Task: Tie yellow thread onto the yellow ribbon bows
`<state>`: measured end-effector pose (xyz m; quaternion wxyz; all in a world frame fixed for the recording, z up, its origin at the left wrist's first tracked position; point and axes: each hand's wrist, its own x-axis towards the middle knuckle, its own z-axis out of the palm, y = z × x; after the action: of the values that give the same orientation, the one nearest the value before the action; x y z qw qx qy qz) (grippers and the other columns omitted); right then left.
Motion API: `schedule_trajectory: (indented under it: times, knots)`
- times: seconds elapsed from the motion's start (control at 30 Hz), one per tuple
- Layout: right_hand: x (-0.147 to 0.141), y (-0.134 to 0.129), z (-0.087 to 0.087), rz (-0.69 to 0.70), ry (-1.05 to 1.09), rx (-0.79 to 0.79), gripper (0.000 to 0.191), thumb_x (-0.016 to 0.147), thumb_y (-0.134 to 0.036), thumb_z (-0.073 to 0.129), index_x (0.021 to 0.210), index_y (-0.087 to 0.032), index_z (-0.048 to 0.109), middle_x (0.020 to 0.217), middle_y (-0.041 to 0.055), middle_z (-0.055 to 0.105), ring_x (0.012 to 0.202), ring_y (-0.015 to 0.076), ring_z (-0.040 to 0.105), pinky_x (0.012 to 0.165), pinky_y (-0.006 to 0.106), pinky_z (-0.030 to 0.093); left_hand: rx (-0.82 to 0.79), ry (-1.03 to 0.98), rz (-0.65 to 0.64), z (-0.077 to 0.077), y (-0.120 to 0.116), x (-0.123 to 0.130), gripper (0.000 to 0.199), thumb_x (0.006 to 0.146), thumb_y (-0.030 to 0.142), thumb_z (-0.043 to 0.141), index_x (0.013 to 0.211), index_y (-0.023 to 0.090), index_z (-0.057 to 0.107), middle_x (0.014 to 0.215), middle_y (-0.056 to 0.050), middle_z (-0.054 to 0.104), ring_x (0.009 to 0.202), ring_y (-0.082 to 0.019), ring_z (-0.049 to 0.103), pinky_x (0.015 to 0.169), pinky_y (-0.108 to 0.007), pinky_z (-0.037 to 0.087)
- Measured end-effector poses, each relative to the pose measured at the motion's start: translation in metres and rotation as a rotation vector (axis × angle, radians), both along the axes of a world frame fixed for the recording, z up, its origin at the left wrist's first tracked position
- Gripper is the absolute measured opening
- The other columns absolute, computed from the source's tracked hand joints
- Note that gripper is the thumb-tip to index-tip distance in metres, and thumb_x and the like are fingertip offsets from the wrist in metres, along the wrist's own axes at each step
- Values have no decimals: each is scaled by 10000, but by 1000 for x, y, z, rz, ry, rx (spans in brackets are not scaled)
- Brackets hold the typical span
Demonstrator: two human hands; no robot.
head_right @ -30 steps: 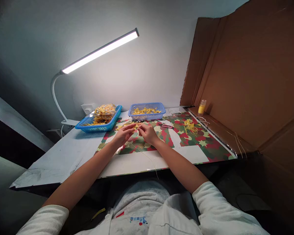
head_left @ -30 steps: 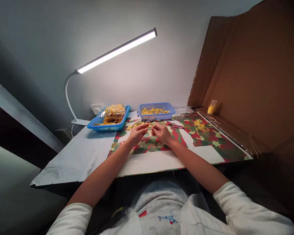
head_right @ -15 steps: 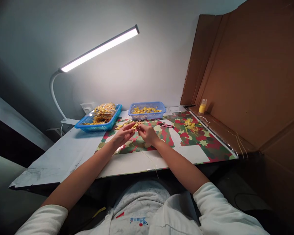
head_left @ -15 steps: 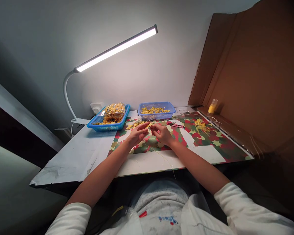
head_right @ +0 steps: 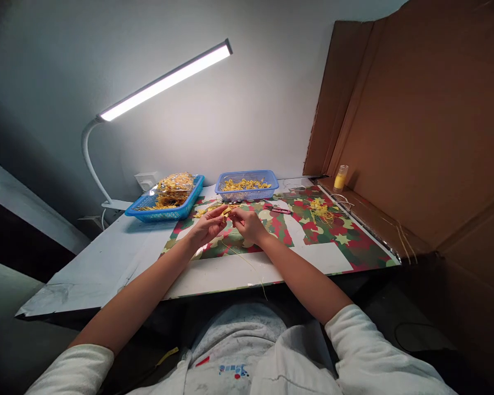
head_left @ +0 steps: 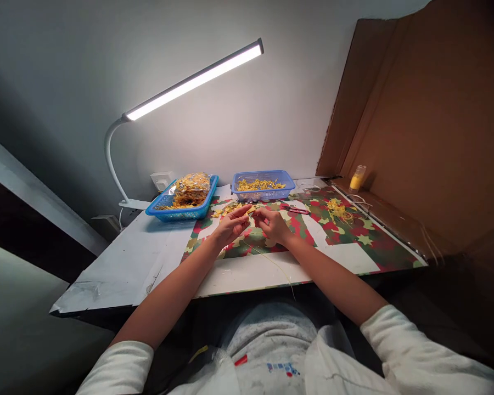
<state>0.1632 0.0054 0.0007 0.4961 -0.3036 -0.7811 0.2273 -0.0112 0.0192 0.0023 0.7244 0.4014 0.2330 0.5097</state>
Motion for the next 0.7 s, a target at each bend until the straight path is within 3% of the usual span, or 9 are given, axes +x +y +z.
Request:
schedule_trajectory:
  times: [0.4, 0.7]
  knots:
    - [0, 3, -5, 17, -1, -19, 127, 845, -186, 468, 834, -181, 595, 620, -20, 581, 576, 113, 535, 597, 231, 426, 10, 25, -2, 1, -3, 1, 379, 584, 10, 775, 922, 182, 752, 960, -34, 722, 770, -77, 634, 669, -147, 491]
    - [-4, 1, -4, 23, 64, -68, 124, 842, -223, 499, 760, -191, 586, 605, -17, 599, 572, 125, 558, 599, 255, 449, -21, 46, 8, -2, -4, 3, 379, 594, -13, 760, 926, 171, 751, 876, -20, 716, 670, -46, 607, 639, -137, 484]
